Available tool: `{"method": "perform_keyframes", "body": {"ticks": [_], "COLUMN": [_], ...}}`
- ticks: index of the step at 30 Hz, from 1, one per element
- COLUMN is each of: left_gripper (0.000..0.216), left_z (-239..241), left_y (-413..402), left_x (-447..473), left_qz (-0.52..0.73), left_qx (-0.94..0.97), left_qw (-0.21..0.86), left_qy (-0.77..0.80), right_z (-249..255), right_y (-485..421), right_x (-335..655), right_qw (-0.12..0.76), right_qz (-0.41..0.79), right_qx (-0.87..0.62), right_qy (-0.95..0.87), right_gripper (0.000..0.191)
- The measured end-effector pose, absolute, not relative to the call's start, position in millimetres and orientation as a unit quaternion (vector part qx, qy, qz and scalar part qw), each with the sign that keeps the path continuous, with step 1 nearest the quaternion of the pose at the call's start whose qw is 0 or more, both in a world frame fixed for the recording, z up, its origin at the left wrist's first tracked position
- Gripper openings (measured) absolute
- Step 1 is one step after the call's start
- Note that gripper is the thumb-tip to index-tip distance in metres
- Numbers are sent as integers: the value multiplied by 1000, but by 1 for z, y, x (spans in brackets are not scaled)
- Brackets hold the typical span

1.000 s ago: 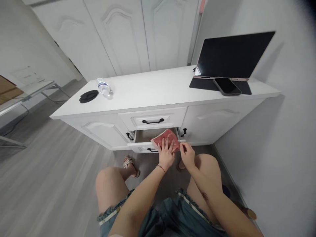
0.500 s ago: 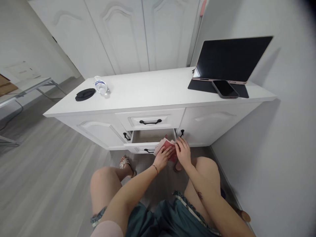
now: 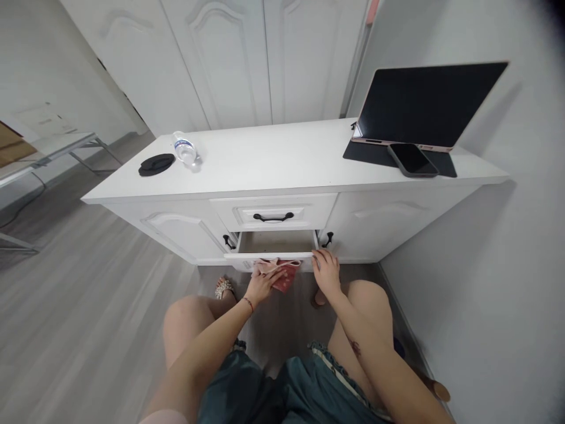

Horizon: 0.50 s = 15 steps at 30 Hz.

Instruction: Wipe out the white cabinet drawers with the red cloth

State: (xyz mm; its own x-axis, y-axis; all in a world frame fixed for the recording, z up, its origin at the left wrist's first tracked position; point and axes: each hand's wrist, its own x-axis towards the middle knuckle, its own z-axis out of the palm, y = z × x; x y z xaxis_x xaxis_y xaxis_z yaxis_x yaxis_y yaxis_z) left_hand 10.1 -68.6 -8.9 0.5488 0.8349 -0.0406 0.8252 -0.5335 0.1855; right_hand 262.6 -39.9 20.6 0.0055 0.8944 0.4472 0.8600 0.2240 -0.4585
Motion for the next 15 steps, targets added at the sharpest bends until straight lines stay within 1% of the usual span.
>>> {"method": "perform_keyframes", "body": {"ticks": [4, 7, 12, 15], "left_gripper": [65, 62, 70, 72], "left_z": [-19, -36, -58, -65], "left_y": [-89, -99, -91, -77], "left_x": [-12, -16, 8, 25], "left_qz": [83, 165, 311, 385], "left_qx": [786, 685, 548, 448], "left_qw": [115, 116, 235, 273], "left_qy": [601, 700, 740, 759], "right_z": [20, 19, 19, 18], "right_y": [-40, -39, -40, -40], "right_x": [261, 261, 260, 260], "right_qw": [352, 365, 373, 372], "right_qz": [19, 18, 24, 26], "right_qx": [-611, -601, -597, -594], "right_qy": [-709, -710, -710, -712], "right_gripper": [34, 35, 35, 35]}}
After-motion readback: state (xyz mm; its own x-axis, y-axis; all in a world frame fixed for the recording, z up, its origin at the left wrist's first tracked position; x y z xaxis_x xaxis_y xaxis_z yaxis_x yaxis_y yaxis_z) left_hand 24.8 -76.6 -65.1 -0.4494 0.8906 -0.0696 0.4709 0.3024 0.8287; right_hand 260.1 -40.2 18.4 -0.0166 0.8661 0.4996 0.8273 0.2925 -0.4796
